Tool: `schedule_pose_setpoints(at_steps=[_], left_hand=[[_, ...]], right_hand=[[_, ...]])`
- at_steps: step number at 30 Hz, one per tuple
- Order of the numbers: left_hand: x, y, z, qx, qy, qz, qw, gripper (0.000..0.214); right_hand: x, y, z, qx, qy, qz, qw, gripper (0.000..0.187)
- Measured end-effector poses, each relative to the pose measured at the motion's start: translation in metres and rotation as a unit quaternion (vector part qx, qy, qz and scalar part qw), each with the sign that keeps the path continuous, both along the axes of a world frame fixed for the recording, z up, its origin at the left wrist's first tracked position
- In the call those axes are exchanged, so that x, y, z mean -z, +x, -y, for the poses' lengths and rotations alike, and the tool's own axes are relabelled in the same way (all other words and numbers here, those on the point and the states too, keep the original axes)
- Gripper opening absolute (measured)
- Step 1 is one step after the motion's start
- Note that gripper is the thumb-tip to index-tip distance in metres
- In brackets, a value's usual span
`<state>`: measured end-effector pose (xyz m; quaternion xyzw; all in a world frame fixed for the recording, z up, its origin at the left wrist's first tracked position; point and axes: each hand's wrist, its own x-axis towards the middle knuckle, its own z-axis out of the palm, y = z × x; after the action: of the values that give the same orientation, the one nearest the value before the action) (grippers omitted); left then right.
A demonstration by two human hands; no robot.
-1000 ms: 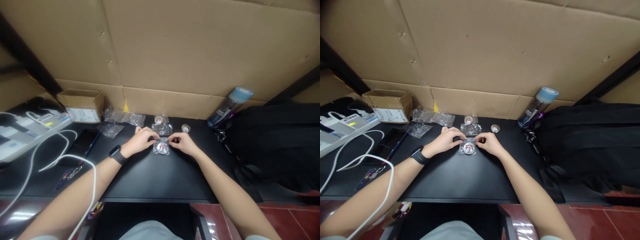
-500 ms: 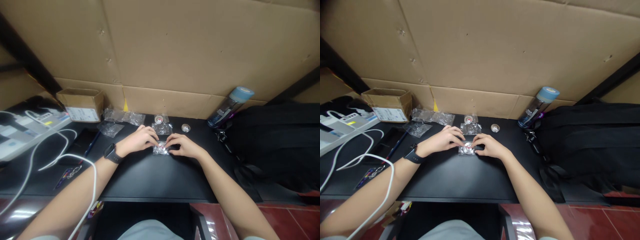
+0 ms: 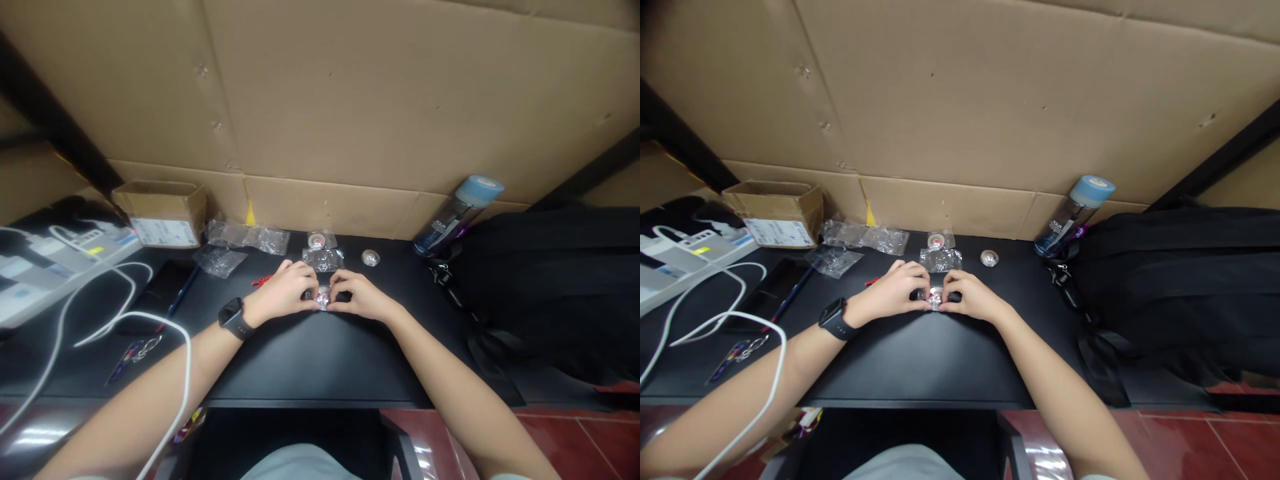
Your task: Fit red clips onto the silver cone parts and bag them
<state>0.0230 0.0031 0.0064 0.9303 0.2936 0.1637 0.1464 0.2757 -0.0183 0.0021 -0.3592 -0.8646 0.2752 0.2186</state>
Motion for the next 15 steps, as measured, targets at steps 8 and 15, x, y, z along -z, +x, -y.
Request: schedule_pose_setpoints(at_steps=[8,15], left_hand=[[0.0040,0.0051,0.0053,-0.043,0.022,-0.033,0.998,0.028],[0.0062,0.0058,0.0045,-0.046,0.014,-0.029,0.998,0.027]], right_hand=[[0.0054,-0.0024,-0.0024,0.018,-0.010,0.001,1.000,0.017],[0.0001,0.0002,0.0006,0.021,0.023,0.031,0.999,0.027]])
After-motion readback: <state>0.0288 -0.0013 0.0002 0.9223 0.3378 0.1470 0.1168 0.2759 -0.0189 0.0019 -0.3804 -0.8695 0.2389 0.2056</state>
